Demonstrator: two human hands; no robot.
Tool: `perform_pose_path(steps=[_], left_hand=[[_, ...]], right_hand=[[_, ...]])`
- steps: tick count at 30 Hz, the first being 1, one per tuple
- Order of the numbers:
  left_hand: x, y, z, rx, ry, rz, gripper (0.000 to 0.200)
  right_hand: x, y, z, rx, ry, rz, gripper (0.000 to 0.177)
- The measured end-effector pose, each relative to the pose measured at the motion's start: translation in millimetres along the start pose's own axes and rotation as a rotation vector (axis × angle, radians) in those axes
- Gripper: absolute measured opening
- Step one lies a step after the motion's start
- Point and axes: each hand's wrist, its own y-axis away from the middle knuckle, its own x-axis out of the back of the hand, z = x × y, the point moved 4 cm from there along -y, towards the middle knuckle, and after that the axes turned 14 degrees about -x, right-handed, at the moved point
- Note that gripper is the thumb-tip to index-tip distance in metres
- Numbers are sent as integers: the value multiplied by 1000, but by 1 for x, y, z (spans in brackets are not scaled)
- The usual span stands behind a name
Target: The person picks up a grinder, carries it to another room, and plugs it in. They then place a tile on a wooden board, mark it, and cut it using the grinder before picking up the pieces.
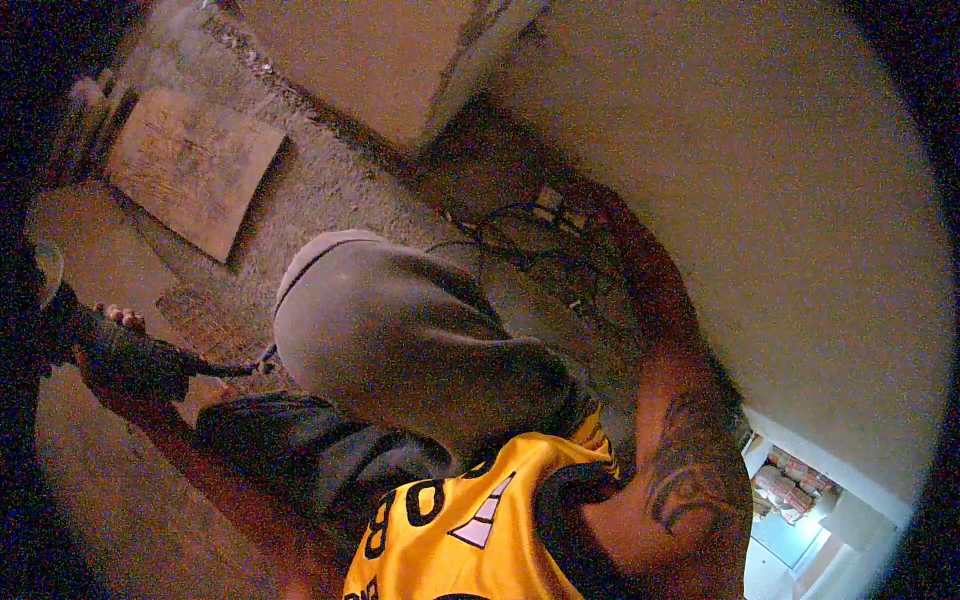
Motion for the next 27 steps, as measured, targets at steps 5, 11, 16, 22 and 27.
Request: perform_pose_path(steps=[5,11,16,22,27], left_hand=[[-12,4,0,-20,34,-2,58],[-14,1,2,4,82,-57,59],[-9,-1,0,2,48,-55,59],[-19,8,3,-43,71,-67,58],[-8,11,3,-18,99,-81,58]], right_hand=[[12,45,-13,-242,-514,63,58],[14,38,-32,-166,-485,88,60],[30,25,-45,-129,-316,61,63],[25,25,-47,-160,-765,66,55],[37,32,-59,-138,-599,174,52]])
